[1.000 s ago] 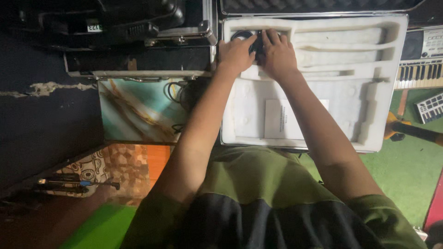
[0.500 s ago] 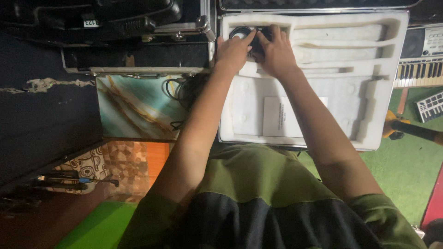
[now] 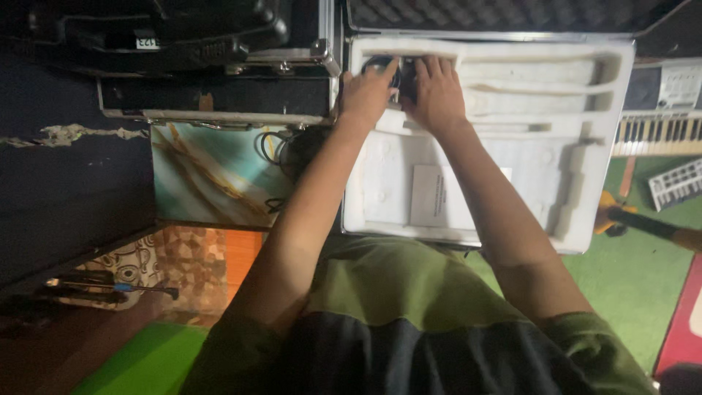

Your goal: The person picks up coiled black cables one at a time and places them into circular slots within a foam insert of an open equipment case.

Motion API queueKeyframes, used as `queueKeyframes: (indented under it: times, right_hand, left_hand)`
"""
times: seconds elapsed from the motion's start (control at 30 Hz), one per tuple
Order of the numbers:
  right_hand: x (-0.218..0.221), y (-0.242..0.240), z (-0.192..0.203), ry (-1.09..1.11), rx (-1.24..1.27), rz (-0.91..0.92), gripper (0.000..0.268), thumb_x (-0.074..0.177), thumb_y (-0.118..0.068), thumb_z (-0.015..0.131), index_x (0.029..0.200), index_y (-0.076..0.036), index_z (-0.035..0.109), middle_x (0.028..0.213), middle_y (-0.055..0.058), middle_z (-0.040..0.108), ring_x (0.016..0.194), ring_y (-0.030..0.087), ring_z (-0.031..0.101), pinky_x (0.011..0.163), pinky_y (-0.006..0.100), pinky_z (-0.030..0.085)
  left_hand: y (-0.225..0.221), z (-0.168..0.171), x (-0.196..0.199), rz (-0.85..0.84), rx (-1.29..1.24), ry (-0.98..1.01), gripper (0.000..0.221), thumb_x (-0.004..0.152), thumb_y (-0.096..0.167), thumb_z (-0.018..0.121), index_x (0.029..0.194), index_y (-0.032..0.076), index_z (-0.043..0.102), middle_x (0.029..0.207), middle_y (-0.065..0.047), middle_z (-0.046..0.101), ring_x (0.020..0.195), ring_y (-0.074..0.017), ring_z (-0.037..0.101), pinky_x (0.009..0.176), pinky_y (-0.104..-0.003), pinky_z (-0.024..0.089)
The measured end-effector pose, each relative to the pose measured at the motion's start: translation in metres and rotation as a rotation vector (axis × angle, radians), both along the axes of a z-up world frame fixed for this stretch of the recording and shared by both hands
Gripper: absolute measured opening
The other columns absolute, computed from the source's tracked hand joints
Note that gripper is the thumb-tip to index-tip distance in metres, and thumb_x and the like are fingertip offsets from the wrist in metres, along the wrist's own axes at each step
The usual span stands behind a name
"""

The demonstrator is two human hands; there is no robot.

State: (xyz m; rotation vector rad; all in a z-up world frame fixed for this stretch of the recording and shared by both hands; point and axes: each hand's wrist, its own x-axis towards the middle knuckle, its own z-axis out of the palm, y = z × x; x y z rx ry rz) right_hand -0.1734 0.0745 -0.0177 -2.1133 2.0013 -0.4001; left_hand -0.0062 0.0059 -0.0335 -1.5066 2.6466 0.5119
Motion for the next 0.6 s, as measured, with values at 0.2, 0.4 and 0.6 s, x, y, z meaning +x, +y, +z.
queueKeyframes:
  times: [0.2, 0.4, 0.6]
  right_hand:
    - [-0.002, 0.000, -0.003, 0.080, 0.067, 0.016, 0.082, 0.079, -0.039, 0.080, 0.145, 0.002, 0.054, 0.148, 0.018, 0.048, 0.136, 0.037, 0.043, 0.114, 0.046, 0.037]
    - [0.005, 0.006, 0.001, 0.151, -0.038, 0.006, 0.056, 0.099, -0.031, 0.061, 0.146, -0.001, 0.053, 0.146, 0.021, 0.048, 0.130, 0.041, 0.043, 0.106, 0.048, 0.037]
    - [0.003, 0.008, 0.000, 0.024, 0.023, -0.001, 0.069, 0.102, -0.022, 0.055, 0.161, 0.011, 0.041, 0.142, 0.023, 0.053, 0.135, 0.038, 0.047, 0.120, 0.048, 0.037]
  left_hand:
    - [0.005, 0.012, 0.006, -0.033, 0.027, 0.093, 0.061, 0.089, 0.039, 0.076, 0.144, 0.026, 0.052, 0.122, -0.015, 0.063, 0.110, -0.0362, 0.065, 0.095, -0.056, 0.042]
    - [0.011, 0.021, 0.004, -0.014, 0.059, 0.103, 0.059, 0.088, 0.040, 0.076, 0.141, 0.022, 0.058, 0.128, -0.018, 0.056, 0.109, -0.0365, 0.065, 0.095, -0.058, 0.040]
    - [0.017, 0.011, -0.004, 0.019, 0.023, -0.034, 0.055, 0.091, 0.042, 0.070, 0.141, 0.023, 0.058, 0.127, -0.017, 0.055, 0.106, -0.0359, 0.064, 0.097, -0.058, 0.038]
